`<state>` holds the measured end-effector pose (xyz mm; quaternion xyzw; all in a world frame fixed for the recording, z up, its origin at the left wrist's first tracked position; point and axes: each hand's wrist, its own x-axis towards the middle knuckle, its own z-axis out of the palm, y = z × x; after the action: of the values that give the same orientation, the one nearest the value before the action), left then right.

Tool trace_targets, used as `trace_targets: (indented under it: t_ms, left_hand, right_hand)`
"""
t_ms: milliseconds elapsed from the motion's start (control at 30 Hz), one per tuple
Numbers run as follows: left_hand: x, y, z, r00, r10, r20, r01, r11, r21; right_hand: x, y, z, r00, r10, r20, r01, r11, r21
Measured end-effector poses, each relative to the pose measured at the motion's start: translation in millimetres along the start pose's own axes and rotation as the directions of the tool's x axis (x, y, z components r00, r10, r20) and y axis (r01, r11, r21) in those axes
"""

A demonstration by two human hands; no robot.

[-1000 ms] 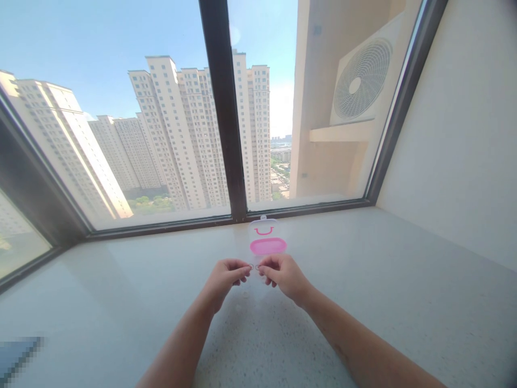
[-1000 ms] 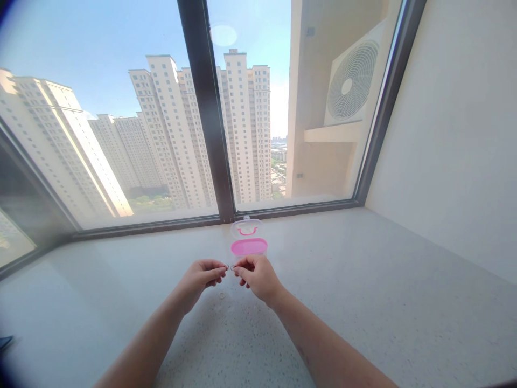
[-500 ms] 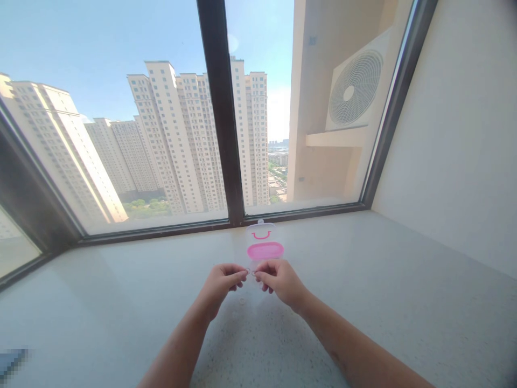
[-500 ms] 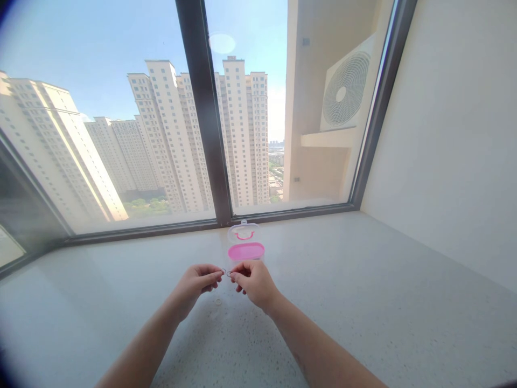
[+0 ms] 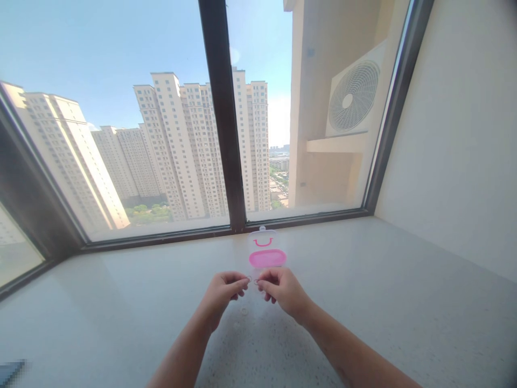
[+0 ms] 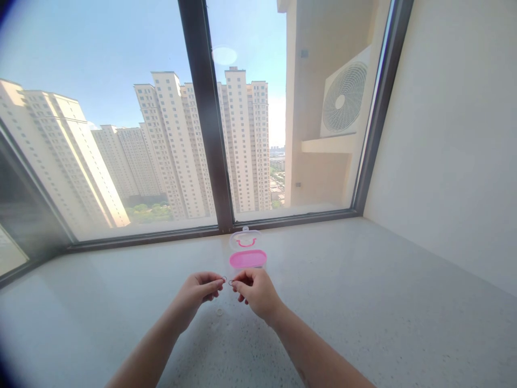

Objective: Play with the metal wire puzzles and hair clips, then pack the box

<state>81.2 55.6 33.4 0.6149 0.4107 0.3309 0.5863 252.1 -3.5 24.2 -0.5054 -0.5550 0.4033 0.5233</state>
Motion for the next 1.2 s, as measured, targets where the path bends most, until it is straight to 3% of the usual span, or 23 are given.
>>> trace_targets:
  t_ms: [1200]
  left_hand:
    - [2.8, -3.1, -1.2, 1.000, 0.025, -0.005, -0.025, 1.000, 0.013]
  right_hand:
    - [-1.0, -1.8, 1.9, 1.000, -0.011, 0.003, 0.011, 1.000, -0.023]
